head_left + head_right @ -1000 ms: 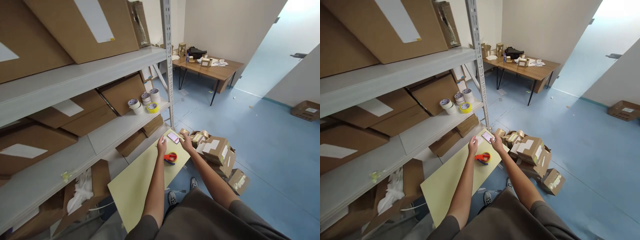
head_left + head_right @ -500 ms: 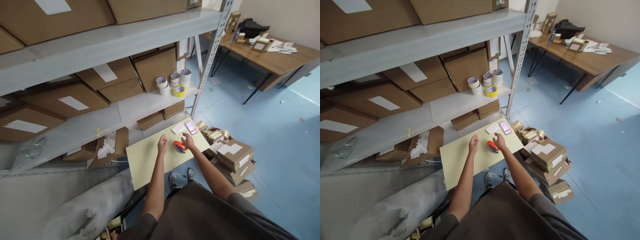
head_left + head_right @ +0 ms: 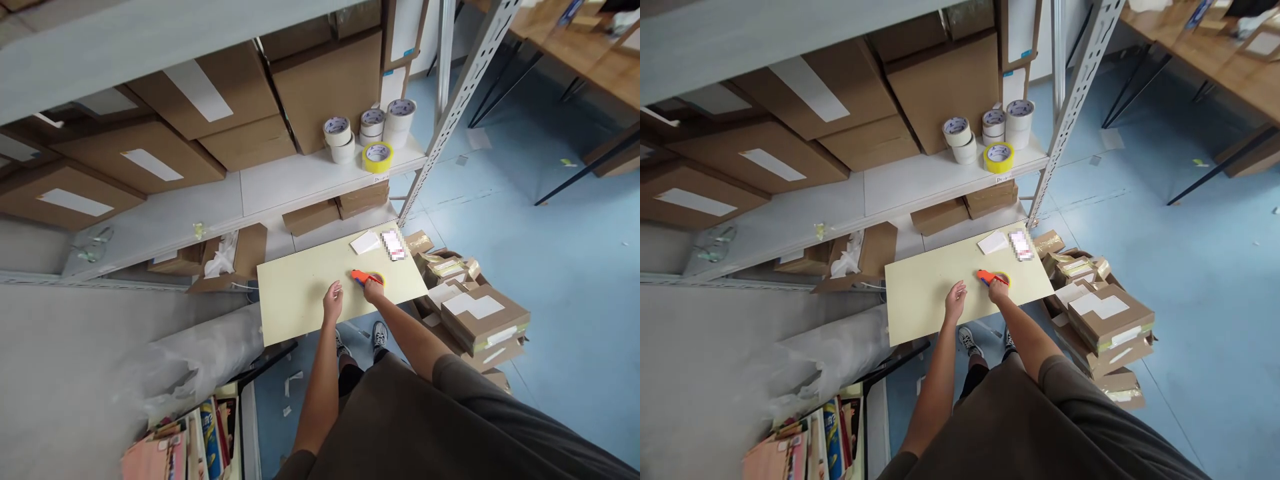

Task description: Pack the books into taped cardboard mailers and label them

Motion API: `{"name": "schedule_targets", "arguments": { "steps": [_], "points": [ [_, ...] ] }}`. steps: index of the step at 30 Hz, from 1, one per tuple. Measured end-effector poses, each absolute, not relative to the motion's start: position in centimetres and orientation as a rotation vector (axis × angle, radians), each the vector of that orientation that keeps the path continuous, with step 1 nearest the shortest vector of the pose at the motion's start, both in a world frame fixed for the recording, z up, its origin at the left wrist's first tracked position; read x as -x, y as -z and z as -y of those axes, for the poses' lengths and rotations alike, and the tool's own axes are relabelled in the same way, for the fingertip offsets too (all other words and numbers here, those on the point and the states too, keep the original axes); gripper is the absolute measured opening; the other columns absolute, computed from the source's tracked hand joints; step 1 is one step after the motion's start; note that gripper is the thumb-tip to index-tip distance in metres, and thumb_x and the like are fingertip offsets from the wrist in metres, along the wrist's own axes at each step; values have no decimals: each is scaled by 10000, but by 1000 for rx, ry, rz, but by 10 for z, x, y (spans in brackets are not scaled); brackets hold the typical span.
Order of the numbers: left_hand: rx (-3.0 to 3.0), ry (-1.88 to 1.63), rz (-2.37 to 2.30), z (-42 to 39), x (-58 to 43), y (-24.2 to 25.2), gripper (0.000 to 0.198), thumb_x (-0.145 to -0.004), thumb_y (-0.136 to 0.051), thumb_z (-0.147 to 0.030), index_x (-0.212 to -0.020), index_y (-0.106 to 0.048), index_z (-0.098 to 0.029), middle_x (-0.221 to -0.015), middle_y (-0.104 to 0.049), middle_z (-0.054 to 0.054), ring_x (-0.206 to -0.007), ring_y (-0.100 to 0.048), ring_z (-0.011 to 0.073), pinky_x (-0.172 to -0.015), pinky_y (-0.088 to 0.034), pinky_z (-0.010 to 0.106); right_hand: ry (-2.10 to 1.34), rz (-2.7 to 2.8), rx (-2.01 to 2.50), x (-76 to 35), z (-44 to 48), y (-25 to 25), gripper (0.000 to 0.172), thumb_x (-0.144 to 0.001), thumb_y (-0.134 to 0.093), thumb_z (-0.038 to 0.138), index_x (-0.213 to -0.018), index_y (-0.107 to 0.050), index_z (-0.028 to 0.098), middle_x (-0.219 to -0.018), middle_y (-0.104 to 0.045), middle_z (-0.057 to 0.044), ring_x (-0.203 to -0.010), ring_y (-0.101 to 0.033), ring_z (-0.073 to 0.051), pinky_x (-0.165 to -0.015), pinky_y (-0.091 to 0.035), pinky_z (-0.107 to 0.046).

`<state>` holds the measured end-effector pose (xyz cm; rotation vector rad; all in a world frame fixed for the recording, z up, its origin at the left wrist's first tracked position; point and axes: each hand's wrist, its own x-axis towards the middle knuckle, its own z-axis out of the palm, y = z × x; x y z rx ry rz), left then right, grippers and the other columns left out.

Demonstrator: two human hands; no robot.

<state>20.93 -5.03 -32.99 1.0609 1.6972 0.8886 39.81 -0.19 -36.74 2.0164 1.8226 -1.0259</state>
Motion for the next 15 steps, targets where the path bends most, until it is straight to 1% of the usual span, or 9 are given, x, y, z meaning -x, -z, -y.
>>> {"name": "schedule_targets", "arguments": {
  "steps": [3,7,9,12,14,15],
  "points": [
    [-1042,-933,-1713,47,-206,319,440,-935,-698,-366,-1337,-705,-187,-1225,-774,146,-1008,-753,205,-1004,-586,388,1013,-1925,-1971,-410,-6,353,508,-964,-582,212,-1470,-575,166,-1293,-747,-180,-1161,-718,-292,-953,-531,-356],
    [-1036,-997,-1718,29,-197,288,413,-933,-696,-370,-1305,-719,-192,-1194,-786,133,-969,-762,196,-997,-591,392,931,-2162,-1971,-425,-27,308,609,-957,-563,213,-1542,-432,105,-1218,-750,-224,-1075,-729,-326,-908,-538,-397],
    [-1071,-1055,-1696,16,-193,264,379,-945,-678,-359,-1284,-729,-197,-1221,-780,134,-1015,-758,202,-1010,-587,389,861,-2330,-1950,-429,-43,274,580,-958,-549,193,-1513,-422,79,-1218,-738,-245,-1087,-712,-346,-927,-531,-430],
    [-1126,-1202,-1642,-4,-182,219,375,-972,-649,-365,-1302,-723,-204,-1324,-746,144,-1137,-732,216,-1024,-581,376,725,-2672,-1812,-426,-61,212,451,-963,-558,198,-1398,-493,102,-1218,-733,-235,-1117,-680,-344,-978,-510,-453],
    [-1150,-1302,-1592,-17,-170,186,400,-987,-636,-395,-1331,-712,-207,-1366,-728,146,-1185,-718,225,-1024,-584,373,628,-2861,-1724,-419,-65,172,397,-976,-606,275,-1339,-525,134,-1184,-743,-209,-1111,-677,-342,-997,-503,-455],
    [-1171,-1341,-1562,-23,-163,170,413,-988,-638,-415,-1339,-711,-209,-1374,-725,144,-1201,-712,231,-1026,-584,373,590,-2921,-1709,-414,-64,154,400,-982,-637,334,-1321,-534,148,-1165,-748,-198,-1102,-680,-343,-990,-506,-451]
  ]
}}
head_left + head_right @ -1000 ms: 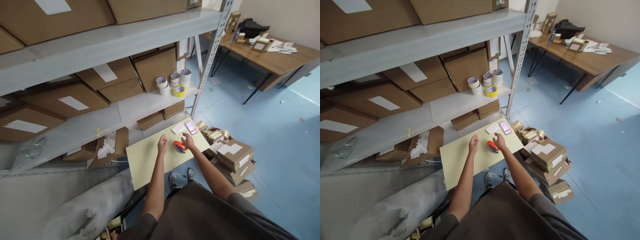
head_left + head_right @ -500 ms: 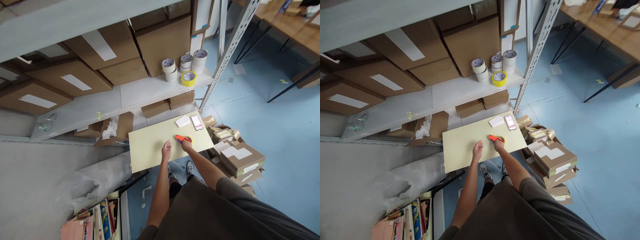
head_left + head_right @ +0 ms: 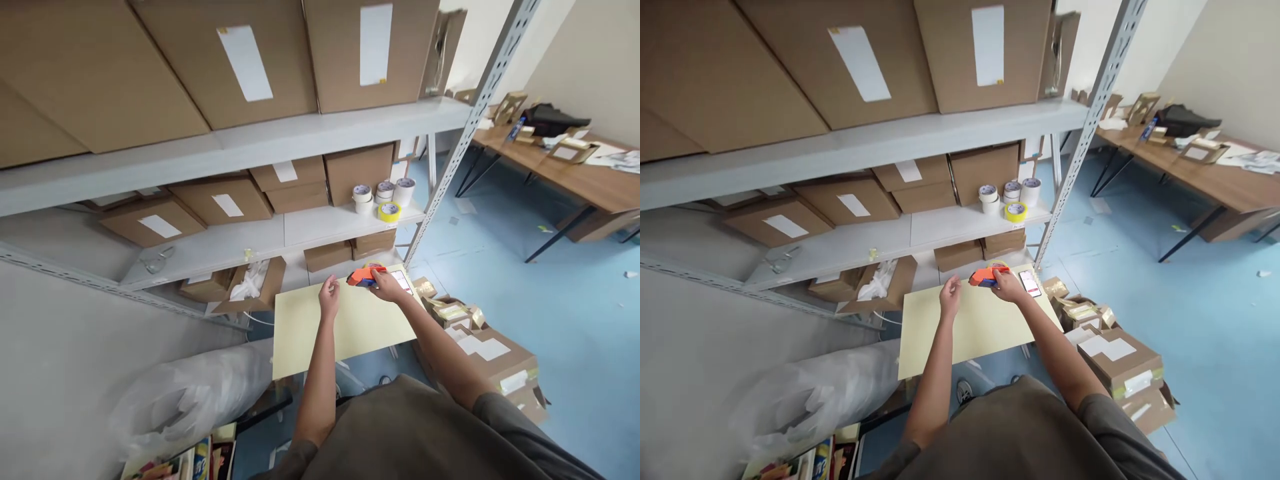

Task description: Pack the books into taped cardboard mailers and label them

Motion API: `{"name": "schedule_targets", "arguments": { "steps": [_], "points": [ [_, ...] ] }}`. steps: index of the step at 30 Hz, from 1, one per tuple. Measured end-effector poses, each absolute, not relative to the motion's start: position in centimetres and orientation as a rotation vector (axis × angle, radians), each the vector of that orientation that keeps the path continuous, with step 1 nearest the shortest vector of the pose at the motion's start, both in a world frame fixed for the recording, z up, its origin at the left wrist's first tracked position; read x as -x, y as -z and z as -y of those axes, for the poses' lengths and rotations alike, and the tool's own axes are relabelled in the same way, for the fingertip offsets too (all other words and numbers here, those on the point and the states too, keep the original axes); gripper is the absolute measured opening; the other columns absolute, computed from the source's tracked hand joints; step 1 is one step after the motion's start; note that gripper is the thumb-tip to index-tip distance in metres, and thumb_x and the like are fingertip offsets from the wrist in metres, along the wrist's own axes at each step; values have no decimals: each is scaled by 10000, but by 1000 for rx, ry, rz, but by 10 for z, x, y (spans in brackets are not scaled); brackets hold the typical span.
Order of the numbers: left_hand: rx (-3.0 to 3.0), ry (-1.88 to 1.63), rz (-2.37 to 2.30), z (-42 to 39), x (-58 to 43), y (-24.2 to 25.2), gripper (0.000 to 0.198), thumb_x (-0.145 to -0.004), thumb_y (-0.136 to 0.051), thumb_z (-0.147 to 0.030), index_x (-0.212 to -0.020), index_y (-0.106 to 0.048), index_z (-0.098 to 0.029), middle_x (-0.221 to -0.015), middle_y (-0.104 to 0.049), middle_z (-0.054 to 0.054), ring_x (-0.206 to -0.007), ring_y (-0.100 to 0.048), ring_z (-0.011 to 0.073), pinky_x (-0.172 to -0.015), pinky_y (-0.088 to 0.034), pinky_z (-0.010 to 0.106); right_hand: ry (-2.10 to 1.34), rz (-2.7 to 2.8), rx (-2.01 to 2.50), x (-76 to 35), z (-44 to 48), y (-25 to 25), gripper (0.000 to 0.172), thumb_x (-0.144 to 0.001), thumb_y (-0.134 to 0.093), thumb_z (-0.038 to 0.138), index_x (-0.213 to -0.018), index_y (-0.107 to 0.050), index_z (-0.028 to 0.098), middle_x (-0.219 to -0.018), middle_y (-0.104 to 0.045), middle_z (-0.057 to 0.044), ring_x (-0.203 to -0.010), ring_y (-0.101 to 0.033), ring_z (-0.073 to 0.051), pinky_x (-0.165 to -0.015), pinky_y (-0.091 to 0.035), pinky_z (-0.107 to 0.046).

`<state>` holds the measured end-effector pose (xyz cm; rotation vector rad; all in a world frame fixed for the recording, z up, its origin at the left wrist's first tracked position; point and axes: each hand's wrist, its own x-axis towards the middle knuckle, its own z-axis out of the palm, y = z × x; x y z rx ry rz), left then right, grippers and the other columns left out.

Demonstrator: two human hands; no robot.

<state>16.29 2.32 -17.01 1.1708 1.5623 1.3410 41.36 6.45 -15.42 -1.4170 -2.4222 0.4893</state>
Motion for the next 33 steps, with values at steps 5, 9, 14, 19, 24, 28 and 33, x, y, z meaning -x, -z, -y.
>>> {"name": "schedule_targets", "arguments": {
  "steps": [5,9,14,19,24,28,33],
  "points": [
    [-1386,-1311,-1331,-44,-117,105,452,-944,-704,-507,-1281,-757,-211,-1344,-748,134,-1243,-701,268,-1018,-588,376,-442,2336,1384,-377,-45,98,467,-984,-692,522,-1278,-564,182,-1160,-754,-189,-1079,-703,-339,-911,-538,-408],
    [-1529,-1179,-1205,-48,-86,80,427,-913,-733,-534,-1157,-815,-194,-1179,-807,122,-1094,-752,263,-955,-607,373,-484,2305,1347,-345,-33,82,452,-964,-724,508,-1264,-606,190,-1343,-706,-208,-1186,-689,-350,-969,-536,-421],
    [-1643,-1312,-1260,-39,-61,68,329,-950,-690,-498,-947,-843,-206,-967,-817,94,-925,-754,246,-893,-612,373,-555,2238,1431,-312,-26,70,516,-943,-733,527,-1347,-634,222,-1394,-697,-171,-1135,-723,-333,-931,-543,-394],
    [-1621,-1450,-1408,-25,-46,62,298,-1001,-628,-440,-957,-829,-224,-1001,-809,94,-963,-740,253,-913,-595,367,-639,2181,1522,-291,-21,56,577,-919,-747,550,-1380,-650,217,-1136,-786,-133,-969,-746,-319,-826,-522,-357],
    [-1619,-1547,-1561,-19,-52,69,316,-1042,-552,-404,-1002,-822,-244,-1021,-788,108,-1026,-721,272,-1007,-554,412,-691,2174,1551,-285,-24,45,596,-922,-739,556,-1396,-648,205,-1013,-795,-108,-879,-740,-295,-750,-496,-324],
    [-1552,-1583,-1603,-32,-52,65,326,-1047,-546,-418,-1031,-819,-242,-1034,-787,112,-1028,-726,278,-1009,-557,413,-648,2242,1511,-293,-41,39,593,-917,-751,543,-1400,-649,215,-998,-794,-98,-855,-737,-277,-736,-480,-306],
    [-1653,-1557,-1581,-58,-56,38,373,-1059,-525,-468,-1115,-815,-240,-1135,-789,117,-1144,-710,291,-1093,-534,431,-550,2269,1414,-304,-77,37,565,-936,-716,496,-1405,-612,198,-1114,-780,-122,-946,-734,-293,-796,-499,-323]
  ]
}}
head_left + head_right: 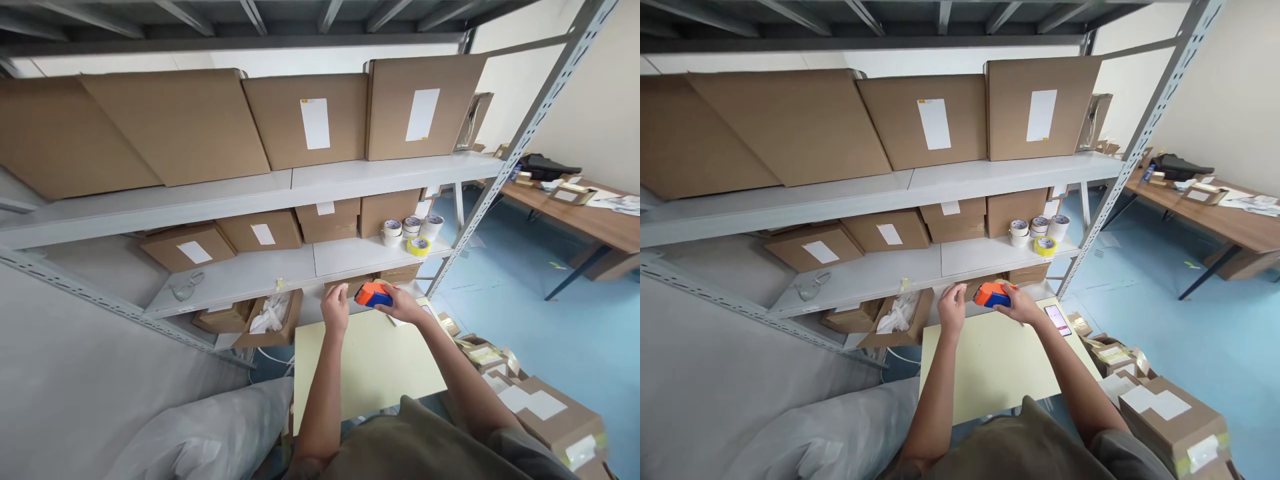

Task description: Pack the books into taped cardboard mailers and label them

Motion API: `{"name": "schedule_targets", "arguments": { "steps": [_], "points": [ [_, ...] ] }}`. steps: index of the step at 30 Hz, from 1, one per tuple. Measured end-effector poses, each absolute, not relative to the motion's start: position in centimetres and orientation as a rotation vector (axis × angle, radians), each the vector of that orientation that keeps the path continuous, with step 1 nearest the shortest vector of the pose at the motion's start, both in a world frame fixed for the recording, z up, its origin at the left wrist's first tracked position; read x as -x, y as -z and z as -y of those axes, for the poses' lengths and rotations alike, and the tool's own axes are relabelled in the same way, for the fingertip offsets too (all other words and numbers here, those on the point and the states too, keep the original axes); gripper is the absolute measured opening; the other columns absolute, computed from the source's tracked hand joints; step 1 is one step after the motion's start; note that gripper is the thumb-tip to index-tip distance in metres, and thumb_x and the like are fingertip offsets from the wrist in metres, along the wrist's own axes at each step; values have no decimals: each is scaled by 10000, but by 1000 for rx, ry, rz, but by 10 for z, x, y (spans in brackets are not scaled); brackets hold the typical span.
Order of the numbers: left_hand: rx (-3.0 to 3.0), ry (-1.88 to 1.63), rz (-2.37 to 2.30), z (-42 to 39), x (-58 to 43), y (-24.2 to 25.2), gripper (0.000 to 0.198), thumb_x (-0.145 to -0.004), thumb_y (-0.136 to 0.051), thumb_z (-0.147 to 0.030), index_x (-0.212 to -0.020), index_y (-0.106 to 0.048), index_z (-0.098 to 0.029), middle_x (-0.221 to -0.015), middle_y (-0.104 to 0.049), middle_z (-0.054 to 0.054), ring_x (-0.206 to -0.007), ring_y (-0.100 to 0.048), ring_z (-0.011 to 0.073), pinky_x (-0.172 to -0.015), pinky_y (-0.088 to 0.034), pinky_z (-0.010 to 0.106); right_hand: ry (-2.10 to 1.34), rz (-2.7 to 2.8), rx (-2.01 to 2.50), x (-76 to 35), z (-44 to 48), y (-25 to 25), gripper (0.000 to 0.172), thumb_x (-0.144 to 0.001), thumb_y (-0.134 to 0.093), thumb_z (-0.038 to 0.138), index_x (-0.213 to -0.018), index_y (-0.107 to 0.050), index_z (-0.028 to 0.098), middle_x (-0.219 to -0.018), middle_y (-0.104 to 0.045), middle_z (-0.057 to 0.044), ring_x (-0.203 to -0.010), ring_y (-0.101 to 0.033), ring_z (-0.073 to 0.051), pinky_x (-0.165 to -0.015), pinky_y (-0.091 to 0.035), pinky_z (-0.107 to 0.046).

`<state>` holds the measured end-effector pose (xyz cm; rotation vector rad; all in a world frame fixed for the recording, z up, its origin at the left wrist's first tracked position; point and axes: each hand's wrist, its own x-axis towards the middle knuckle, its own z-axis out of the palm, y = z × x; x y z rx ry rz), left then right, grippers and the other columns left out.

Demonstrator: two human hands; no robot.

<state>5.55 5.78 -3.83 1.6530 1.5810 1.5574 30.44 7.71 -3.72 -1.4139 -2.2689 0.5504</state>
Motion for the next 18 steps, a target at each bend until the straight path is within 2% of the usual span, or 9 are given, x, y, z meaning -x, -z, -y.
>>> {"name": "schedule_targets", "arguments": {
  "steps": [2,3,5,6,7,8,12,16,18],
  "points": [
    [-1683,-1548,-1581,-64,-63,33,420,-1054,-541,-484,-1314,-751,-229,-1368,-717,137,-1315,-641,306,-1170,-481,444,-518,2260,1376,-306,-96,40,533,-955,-689,458,-1405,-593,190,-1227,-753,-147,-1031,-725,-304,-852,-509,-339],
    [-1670,-1541,-1585,-66,-67,33,499,-1043,-566,-492,-1453,-661,-224,-1503,-633,145,-1375,-606,312,-1183,-471,442,-499,2257,1368,-307,-106,42,514,-960,-682,438,-1400,-590,187,-1264,-740,-156,-1073,-717,-310,-879,-509,-345],
    [-1583,-1538,-1622,-68,-70,38,775,-1016,-621,-507,-1685,-350,-224,-1696,-415,163,-1404,-592,317,-1152,-500,423,-454,2251,1395,-310,-130,46,479,-963,-690,400,-1378,-596,182,-1279,-731,-173,-1126,-704,-321,-917,-505,-353],
    [-1521,-1549,-1659,-68,-69,42,888,-1014,-622,-515,-1733,-187,-230,-1732,-344,173,-1370,-623,311,-1118,-526,407,-430,2247,1434,-311,-144,48,462,-959,-702,381,-1363,-606,179,-1264,-735,-180,-1132,-703,-327,-923,-503,-355],
    [-1482,-1556,-1696,-68,-67,45,941,-1018,-611,-523,-1746,-86,-240,-1745,-313,176,-1346,-642,302,-1099,-539,391,-408,2241,1482,-313,-159,49,442,-955,-713,359,-1346,-616,178,-1243,-742,-187,-1128,-705,-330,-921,-502,-354],
    [-1467,-1551,-1731,-68,-64,48,952,-1020,-604,-524,-1747,-52,-253,-1741,-324,172,-1325,-658,293,-1089,-545,380,-390,2236,1528,-315,-174,50,421,-953,-721,336,-1331,-626,177,-1228,-747,-192,-1119,-709,-331,-916,-500,-353],
    [-1482,-1485,-1820,-62,-58,53,817,-1020,-598,-463,-1724,-218,-296,-1650,-471,154,-1229,-699,253,-1013,-584,354,-333,2276,1612,-314,-234,52,361,-947,-725,260,-1287,-657,160,-1192,-766,-202,-1096,-719,-327,-926,-485,-355],
    [-1445,-1466,-1857,-45,-66,55,713,-1004,-599,-367,-1673,-365,-292,-1635,-481,161,-1159,-714,222,-962,-604,346,-315,2347,1648,-300,-280,61,301,-941,-715,239,-1226,-700,141,-1140,-784,-202,-1096,-716,-313,-1001,-445,-378],
    [-1436,-1446,-1871,-34,-69,57,704,-988,-616,-347,-1656,-404,-283,-1598,-524,167,-1152,-716,228,-941,-612,350,-282,2376,1655,-294,-294,69,331,-925,-713,218,-1245,-702,132,-1163,-780,-207,-1158,-691,-318,-1050,-412,-395]
  ]
}}
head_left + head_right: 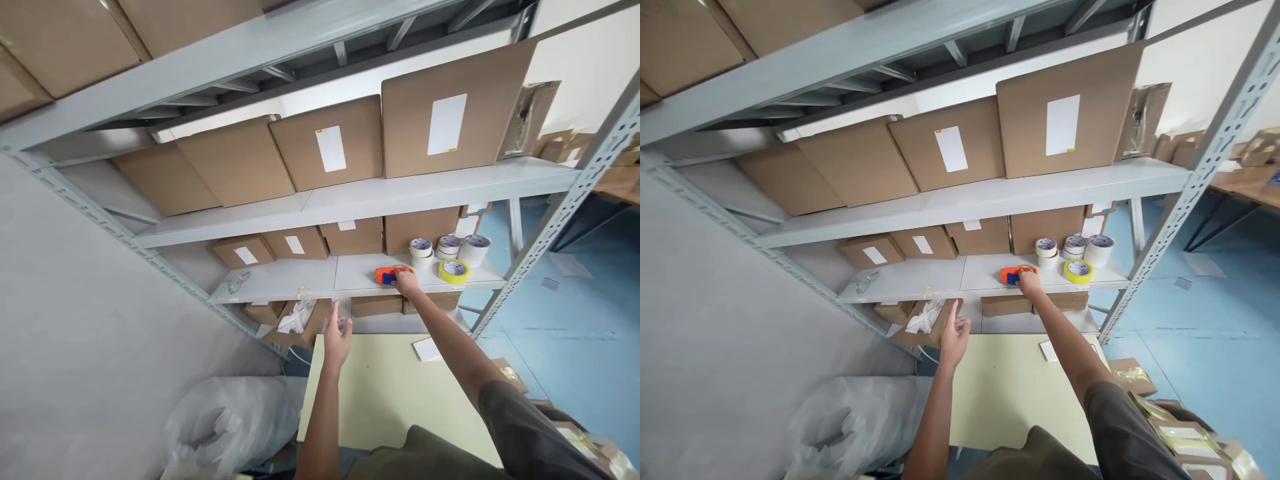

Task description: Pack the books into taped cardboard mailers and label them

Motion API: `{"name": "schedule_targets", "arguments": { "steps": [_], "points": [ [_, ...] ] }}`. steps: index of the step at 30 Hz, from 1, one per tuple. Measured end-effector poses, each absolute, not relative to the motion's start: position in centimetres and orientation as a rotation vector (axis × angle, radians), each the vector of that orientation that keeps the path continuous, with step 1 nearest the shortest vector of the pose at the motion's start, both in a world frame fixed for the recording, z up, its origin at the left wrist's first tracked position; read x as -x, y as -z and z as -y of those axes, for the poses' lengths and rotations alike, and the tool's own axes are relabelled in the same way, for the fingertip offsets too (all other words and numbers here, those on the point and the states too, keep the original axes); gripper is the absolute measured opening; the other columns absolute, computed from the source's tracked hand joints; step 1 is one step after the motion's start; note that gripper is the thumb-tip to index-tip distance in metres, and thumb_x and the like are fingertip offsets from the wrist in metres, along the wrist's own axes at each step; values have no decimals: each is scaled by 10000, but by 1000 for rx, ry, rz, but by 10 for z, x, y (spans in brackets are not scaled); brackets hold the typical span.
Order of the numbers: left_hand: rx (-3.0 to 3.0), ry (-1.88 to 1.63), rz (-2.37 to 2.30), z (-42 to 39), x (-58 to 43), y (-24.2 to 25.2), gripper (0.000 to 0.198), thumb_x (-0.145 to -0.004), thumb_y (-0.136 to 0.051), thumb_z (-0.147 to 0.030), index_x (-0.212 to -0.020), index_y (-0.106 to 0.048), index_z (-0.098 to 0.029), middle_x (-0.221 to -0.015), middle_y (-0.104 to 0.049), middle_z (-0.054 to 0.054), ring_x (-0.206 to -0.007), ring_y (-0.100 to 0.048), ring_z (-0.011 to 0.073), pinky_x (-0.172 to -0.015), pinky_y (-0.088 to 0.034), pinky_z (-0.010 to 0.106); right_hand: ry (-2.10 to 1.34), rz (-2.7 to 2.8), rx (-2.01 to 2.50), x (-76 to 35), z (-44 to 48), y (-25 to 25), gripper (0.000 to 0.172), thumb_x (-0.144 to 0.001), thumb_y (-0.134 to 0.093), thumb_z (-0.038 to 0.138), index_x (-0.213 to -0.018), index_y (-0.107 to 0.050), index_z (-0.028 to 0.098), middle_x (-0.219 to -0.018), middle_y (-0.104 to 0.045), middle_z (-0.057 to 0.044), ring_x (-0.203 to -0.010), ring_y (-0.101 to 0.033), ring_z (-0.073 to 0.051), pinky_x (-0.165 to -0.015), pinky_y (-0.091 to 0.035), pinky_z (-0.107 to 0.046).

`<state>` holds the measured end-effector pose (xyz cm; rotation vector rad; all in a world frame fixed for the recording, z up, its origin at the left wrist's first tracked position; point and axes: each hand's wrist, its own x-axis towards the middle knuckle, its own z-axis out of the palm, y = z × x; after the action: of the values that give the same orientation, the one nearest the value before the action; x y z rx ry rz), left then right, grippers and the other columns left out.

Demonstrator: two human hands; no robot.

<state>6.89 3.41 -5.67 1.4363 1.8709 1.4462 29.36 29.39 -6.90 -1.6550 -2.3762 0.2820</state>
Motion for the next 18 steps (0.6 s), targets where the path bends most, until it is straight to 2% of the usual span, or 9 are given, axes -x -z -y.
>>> {"name": "schedule_targets", "arguments": {
  "steps": [4,9,12,18],
  "points": [
    [-1383,-1409,-1952,-9,-64,59,663,-973,-641,-370,-1610,-485,-273,-1409,-680,154,-1131,-731,240,-907,-620,343,-202,2380,1649,-289,-304,84,413,-922,-669,209,-1323,-679,111,-1260,-741,-240,-1267,-613,-350,-1114,-357,-454],
    [-1274,-1455,-2101,24,-52,70,488,-955,-667,-416,-1421,-667,-273,-1335,-729,127,-1162,-723,276,-925,-624,388,-180,2219,1444,-280,-288,82,552,-919,-603,227,-1463,-604,130,-1415,-653,-240,-1312,-543,-400,-1122,-382,-536],
    [-1206,-1444,-2162,44,-48,86,413,-947,-672,-402,-1336,-716,-271,-1338,-736,121,-1203,-712,281,-971,-612,410,-367,2176,1119,-263,-262,79,542,-966,-556,323,-1478,-607,152,-1435,-649,-209,-1346,-546,-386,-1147,-429,-529],
    [-1050,-1410,-2264,92,-32,121,458,-925,-667,-365,-1369,-699,-260,-1410,-708,135,-1233,-711,295,-1003,-604,464,-907,2069,677,-203,-173,112,543,-1011,-527,479,-1486,-624,234,-1523,-627,-145,-1448,-549,-328,-1220,-441,-542]
  ]
}}
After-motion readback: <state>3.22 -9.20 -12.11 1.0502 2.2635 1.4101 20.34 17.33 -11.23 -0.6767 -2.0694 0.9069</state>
